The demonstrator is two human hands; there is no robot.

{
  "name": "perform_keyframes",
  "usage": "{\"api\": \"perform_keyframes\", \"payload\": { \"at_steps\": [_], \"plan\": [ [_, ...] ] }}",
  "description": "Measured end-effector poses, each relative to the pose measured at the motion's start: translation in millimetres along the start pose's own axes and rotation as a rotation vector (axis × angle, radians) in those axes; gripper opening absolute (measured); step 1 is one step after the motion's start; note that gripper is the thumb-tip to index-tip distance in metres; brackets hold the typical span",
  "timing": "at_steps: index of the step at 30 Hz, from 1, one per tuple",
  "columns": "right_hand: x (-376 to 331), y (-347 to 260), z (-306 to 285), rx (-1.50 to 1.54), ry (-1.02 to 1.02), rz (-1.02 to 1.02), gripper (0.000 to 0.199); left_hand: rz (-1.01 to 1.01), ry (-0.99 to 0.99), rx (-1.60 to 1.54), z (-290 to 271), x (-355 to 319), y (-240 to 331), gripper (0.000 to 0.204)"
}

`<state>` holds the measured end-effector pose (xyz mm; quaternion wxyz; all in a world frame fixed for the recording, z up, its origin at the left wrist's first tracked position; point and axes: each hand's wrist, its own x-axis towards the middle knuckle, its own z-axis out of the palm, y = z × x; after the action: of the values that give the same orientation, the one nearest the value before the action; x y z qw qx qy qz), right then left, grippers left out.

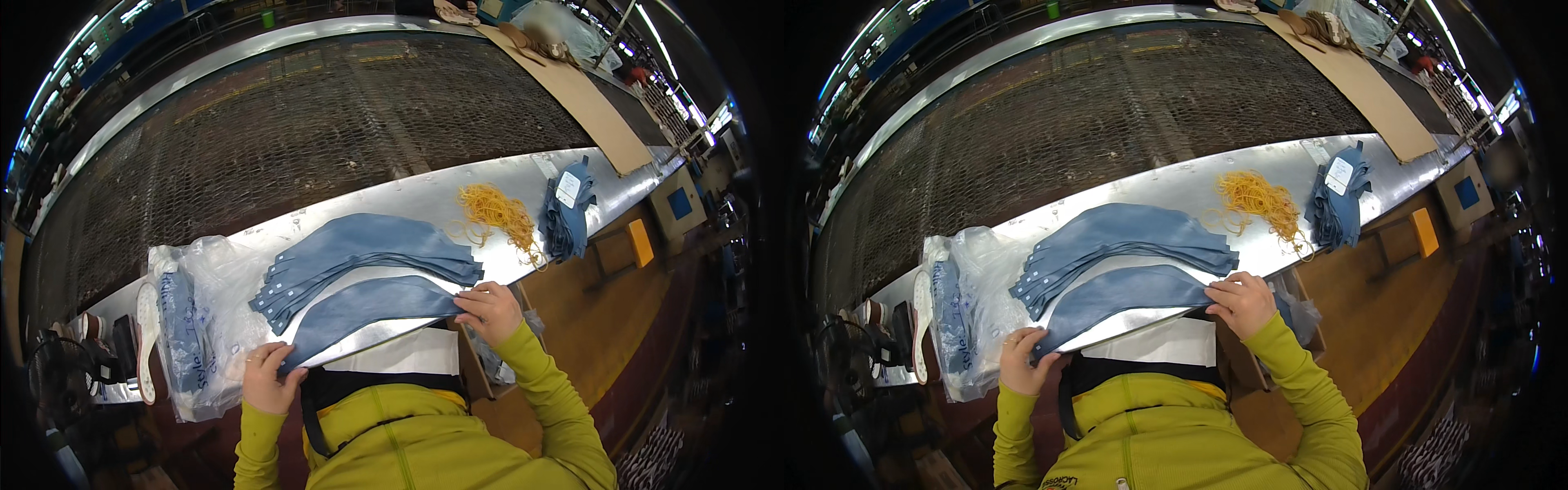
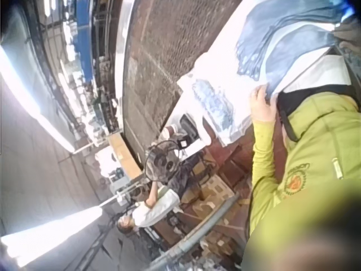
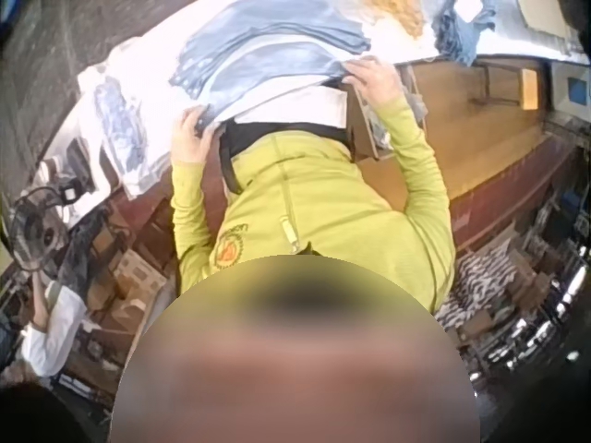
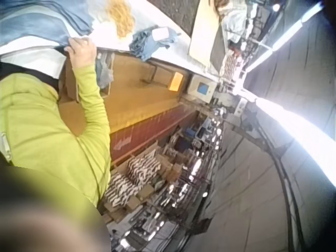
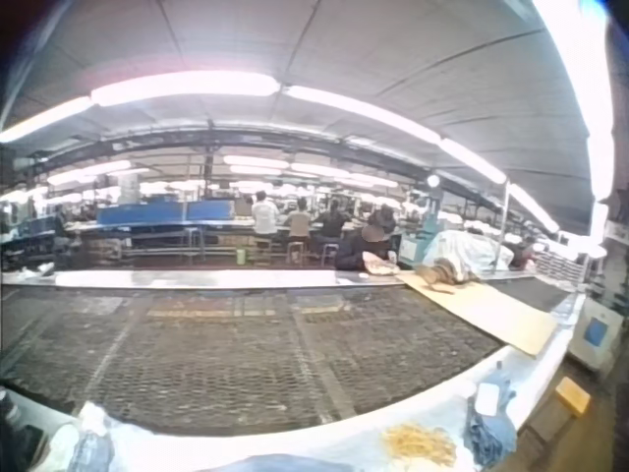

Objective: The person folds light blue fabric pieces on a metal table, aligns edges, and stacks them. The person then picks up a white paper label, folds it, and places it on the stack. The person handles the fabric and label by hand without visible tools.

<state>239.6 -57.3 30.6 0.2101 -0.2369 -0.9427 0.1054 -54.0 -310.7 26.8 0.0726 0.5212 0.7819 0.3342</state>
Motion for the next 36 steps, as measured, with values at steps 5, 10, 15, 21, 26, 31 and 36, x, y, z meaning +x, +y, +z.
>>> {"api": "perform_keyframes", "payload": {
  "at_steps": [5,10,15,21,26,31,36],
  "plan": [
    [-1,6,11,-0.052,0.04,-0.026,0.022,0.035,0.041,0.012,13,1,-3,0.026],
    [-6,6,15,0.05,0.022,0.037,0.023,0.161,0.035,0.103,16,-2,-11,0.026],
    [7,-6,-7,0.031,-0.001,0.044,0.026,0.147,0.063,0.05,3,5,-2,0.026],
    [58,23,-8,0.142,0.147,0.198,0.022,-0.029,0.143,-0.137,-1,60,-19,0.026],
    [75,56,17,0.425,-0.127,0.566,0.028,-0.123,0.072,-0.042,21,98,-39,0.022],
    [73,76,21,0.634,-0.142,0.637,0.02,-0.17,0.058,-0.118,25,101,-41,0.019],
    [70,74,12,0.643,-0.153,0.681,0.013,-0.203,0.092,-0.213,24,111,-40,0.011]
  ]
}}
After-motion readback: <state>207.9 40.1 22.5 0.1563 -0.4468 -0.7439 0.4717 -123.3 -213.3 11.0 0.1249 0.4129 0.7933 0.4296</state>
